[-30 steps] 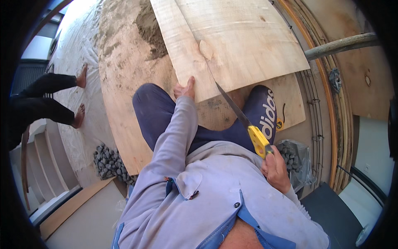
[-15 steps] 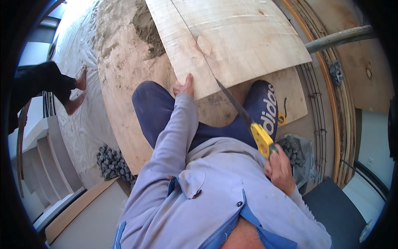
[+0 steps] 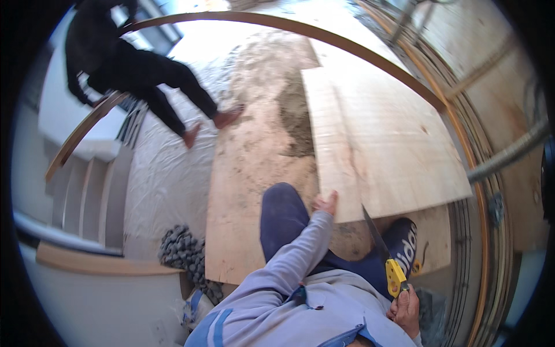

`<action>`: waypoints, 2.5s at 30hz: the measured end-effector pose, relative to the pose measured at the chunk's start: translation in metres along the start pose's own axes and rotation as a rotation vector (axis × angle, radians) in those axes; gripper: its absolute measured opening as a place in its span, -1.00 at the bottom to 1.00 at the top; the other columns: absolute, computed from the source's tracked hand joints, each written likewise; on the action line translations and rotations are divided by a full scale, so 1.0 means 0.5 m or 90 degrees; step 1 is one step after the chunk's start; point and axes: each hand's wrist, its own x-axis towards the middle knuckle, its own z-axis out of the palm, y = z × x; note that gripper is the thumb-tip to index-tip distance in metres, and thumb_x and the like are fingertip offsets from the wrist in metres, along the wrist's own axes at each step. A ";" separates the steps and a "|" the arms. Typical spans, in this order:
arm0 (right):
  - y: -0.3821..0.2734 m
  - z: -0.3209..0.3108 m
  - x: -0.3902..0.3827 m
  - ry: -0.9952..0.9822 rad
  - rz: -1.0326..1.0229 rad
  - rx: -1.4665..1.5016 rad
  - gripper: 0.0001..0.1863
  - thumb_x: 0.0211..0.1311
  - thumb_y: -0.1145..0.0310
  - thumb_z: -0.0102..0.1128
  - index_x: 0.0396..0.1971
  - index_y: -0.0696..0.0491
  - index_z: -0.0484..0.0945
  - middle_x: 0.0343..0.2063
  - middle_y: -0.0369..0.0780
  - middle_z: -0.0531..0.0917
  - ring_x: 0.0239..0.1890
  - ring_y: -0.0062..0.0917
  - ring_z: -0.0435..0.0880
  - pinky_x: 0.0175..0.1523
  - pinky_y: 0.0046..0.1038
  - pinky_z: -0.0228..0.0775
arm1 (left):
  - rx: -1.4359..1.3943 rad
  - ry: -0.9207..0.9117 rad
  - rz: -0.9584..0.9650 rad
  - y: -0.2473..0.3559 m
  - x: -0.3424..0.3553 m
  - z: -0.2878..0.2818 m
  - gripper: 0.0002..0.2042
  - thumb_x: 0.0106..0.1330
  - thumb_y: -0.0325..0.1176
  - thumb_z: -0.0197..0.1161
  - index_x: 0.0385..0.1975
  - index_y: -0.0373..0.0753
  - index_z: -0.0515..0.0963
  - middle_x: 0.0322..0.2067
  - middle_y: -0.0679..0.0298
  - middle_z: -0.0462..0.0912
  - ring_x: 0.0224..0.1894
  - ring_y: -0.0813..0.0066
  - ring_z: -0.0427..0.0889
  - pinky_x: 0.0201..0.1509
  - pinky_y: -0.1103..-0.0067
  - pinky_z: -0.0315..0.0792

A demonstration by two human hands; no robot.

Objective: The person measures a wooden board with a tape measure, marks it with a pencil using a straight edge, and then saws a section of the board using a hand saw.

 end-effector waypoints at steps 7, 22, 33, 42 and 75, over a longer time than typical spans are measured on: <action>0.100 0.042 0.245 0.009 -0.066 0.124 -0.70 0.35 0.23 -0.20 -0.03 0.07 0.21 -0.74 -0.37 0.24 -0.76 -0.73 0.19 -0.67 -0.62 0.14 | -0.021 -0.113 -0.025 -0.036 -0.007 -0.001 -0.12 -0.04 0.32 0.12 0.12 -0.32 0.19 0.14 -0.15 0.18 0.21 -0.04 0.15 0.24 0.29 0.09; 0.067 -0.013 0.168 0.141 -0.579 -0.721 -0.70 0.07 0.53 0.07 -0.15 0.28 0.39 -0.15 0.13 0.44 -0.32 -0.10 0.50 -0.20 -0.27 0.40 | -0.262 -0.074 0.207 -0.012 0.011 0.039 -0.36 -0.18 -0.16 0.47 -0.09 -0.39 0.41 -0.17 0.04 0.54 -0.16 0.22 0.56 -0.08 0.42 0.45; -0.022 0.008 0.136 0.072 -0.083 -0.192 -0.75 0.32 0.28 -0.19 -0.24 0.17 0.34 -0.72 -0.15 0.40 -0.67 -0.37 0.43 -0.55 -0.38 0.18 | -0.355 -0.116 0.168 -0.003 -0.036 0.043 -0.65 -0.07 -0.41 0.41 -0.26 -0.38 0.52 -0.33 0.15 0.63 -0.34 0.45 0.60 -0.22 0.56 0.46; -0.027 0.046 0.176 0.049 -0.073 -0.108 -0.69 0.37 0.20 -0.26 -0.19 0.16 0.32 -0.73 -0.31 0.32 -0.69 -0.64 0.32 -0.57 -0.55 0.18 | -0.214 -0.011 0.208 -0.025 -0.011 0.021 -0.62 -0.09 -0.33 0.44 -0.30 -0.39 0.50 -0.39 0.12 0.63 -0.37 0.42 0.60 -0.25 0.56 0.45; -0.037 0.035 0.131 0.032 -0.040 -0.108 -0.69 0.39 0.20 -0.29 -0.21 0.16 0.30 -0.71 -0.34 0.31 -0.69 -0.68 0.28 -0.55 -0.60 0.21 | -0.146 0.043 0.073 -0.036 0.009 0.028 -0.52 -0.13 -0.09 0.41 -0.31 -0.35 0.54 -0.34 0.06 0.63 -0.29 0.22 0.61 -0.16 0.46 0.44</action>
